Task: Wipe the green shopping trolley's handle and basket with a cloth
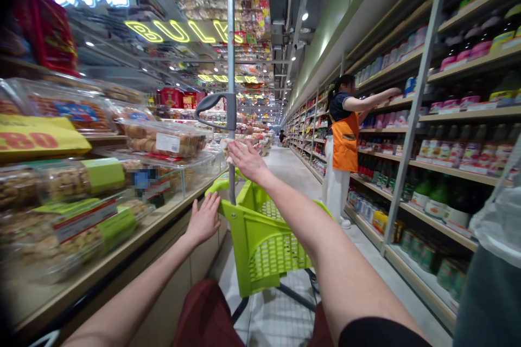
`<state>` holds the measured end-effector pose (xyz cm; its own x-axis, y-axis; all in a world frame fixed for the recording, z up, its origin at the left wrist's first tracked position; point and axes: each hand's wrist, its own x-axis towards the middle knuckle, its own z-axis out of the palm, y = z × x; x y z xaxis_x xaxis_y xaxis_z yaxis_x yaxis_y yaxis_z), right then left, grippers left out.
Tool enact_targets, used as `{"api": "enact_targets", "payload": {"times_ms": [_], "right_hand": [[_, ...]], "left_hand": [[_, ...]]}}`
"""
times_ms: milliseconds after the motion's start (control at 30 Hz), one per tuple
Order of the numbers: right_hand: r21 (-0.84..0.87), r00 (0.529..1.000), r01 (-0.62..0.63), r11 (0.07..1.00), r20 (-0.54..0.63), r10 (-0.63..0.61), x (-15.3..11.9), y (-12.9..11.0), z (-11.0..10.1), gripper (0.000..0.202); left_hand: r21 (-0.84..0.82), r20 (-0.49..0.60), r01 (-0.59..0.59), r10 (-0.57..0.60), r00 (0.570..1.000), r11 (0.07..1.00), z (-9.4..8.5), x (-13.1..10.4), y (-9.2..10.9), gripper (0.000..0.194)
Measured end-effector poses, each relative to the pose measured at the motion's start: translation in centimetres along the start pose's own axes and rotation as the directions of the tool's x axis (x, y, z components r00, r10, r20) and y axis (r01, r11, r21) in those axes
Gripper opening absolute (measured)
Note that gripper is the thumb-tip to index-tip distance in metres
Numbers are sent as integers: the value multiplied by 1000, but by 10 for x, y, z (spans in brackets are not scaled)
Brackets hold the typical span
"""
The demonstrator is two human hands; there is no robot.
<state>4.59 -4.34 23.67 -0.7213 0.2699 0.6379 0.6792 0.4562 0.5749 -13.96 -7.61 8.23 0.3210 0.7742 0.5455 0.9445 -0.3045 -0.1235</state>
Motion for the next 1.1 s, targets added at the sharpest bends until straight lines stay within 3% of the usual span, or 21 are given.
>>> {"api": "enact_targets", "payload": {"times_ms": [167, 400, 600, 700, 800, 900, 1000, 1100], "right_hand": [[76, 995, 45, 996, 84, -51, -64, -51, 36, 35], [185, 988, -111, 976, 128, 88, -131, -125, 81, 36], [281, 939, -149, 948, 342, 45, -197, -178, 99, 37], [321, 922, -247, 914, 367, 121, -205, -179, 91, 38], [325, 918, -389, 862, 212, 334, -181, -156, 73, 41], [296, 868, -493, 818, 104, 485, -156, -133, 64, 44], [289, 894, -447, 846, 178, 412, -165, -140, 75, 42], [278, 890, -414, 867, 325, 321, -209, -170, 94, 38]], "left_hand": [[-17, -27, -14, 13, 1000, 1000, 5, -1, -2, 66], [-15, -106, -20, 19, 994, 1000, 17, -8, 0, 69], [-15, -137, -62, 59, 989, 998, 21, -26, 6, 66], [-32, -103, -89, 85, 991, 996, 29, -39, 11, 64], [-56, -63, -73, 69, 996, 996, 38, -49, 18, 65], [-69, -41, -64, 61, 997, 996, 40, -51, 27, 65], [-72, -39, -103, 100, 994, 992, 41, -51, 39, 63], [-77, -17, -166, 165, 986, 983, 46, -56, 52, 62]]}}
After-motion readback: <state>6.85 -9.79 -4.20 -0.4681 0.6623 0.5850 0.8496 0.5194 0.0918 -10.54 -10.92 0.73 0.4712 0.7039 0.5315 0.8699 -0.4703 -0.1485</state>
